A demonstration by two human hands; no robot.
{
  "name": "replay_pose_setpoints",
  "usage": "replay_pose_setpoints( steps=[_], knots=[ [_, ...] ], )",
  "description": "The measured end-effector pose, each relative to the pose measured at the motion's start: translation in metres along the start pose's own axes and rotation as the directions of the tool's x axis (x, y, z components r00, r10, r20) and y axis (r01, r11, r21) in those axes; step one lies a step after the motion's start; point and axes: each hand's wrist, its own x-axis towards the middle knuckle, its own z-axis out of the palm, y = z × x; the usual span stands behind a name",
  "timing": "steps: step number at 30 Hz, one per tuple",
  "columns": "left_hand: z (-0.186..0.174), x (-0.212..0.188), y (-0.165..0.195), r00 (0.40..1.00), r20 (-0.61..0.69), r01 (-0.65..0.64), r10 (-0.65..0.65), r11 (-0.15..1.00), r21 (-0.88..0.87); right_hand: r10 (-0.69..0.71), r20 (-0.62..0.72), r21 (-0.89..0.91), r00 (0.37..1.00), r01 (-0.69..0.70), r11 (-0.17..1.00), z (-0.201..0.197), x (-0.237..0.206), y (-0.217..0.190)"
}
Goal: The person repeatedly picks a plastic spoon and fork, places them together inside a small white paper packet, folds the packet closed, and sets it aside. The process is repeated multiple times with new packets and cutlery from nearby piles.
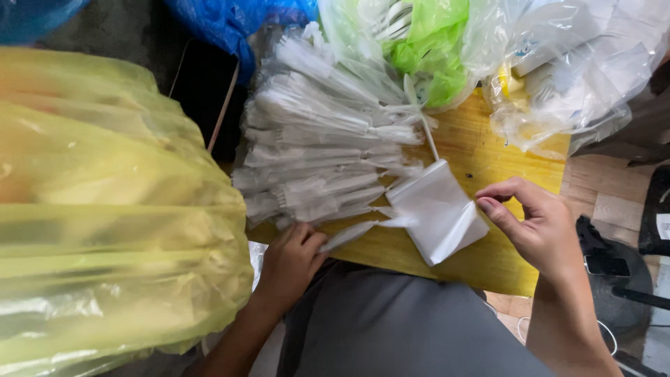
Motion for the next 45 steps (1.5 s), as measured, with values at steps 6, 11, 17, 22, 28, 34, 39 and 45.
replay_pose_setpoints(
  steps=[6, 11, 17, 22, 28, 34, 39, 45],
  knots=[
    [0.027, 0.006, -0.029, 0.943, -0.27, -0.127, 0.194, 0.961, 0.247, 0.001, 0.004, -0.022, 1.0, 0.0, 1.0, 0.01, -0.005, -0.006],
    [0.013, 0.032, -0.054, 0.875, -0.329, -0.254, 0.355, 0.916, 0.311, 0.041, -0.049, -0.061, 0.998, -0.044, 0.997, 0.01, -0.017, -0.011],
    [0.006, 0.035, -0.054, 0.86, -0.353, -0.283, 0.369, 0.92, 0.272, 0.061, -0.089, -0.095, 0.994, -0.07, 0.993, 0.009, -0.022, -0.014],
    [0.018, 0.014, -0.045, 0.863, -0.384, -0.238, 0.327, 0.935, 0.262, 0.051, -0.128, -0.145, 0.99, -0.07, 0.987, 0.009, -0.008, -0.007],
    [0.025, 0.005, -0.033, 0.833, -0.503, -0.187, 0.231, 0.973, 0.138, 0.067, -0.191, -0.237, 0.979, -0.112, 0.965, 0.009, 0.033, 0.012],
    [0.01, 0.017, -0.009, 0.829, -0.497, -0.272, 0.258, 0.961, 0.046, 0.014, -0.346, -0.219, 0.938, -0.095, 0.971, 0.006, 0.084, 0.039],
    [0.002, 0.054, 0.013, 0.788, -0.506, -0.416, 0.351, 0.909, -0.017, -0.017, -0.458, -0.076, 0.889, -0.02, 0.997, 0.016, 0.116, 0.06],
    [-0.003, 0.085, 0.036, 0.776, -0.507, -0.48, 0.376, 0.873, -0.087, 0.014, -0.455, -0.266, 0.891, -0.15, 0.952, 0.027, 0.137, 0.066]
  ],
)
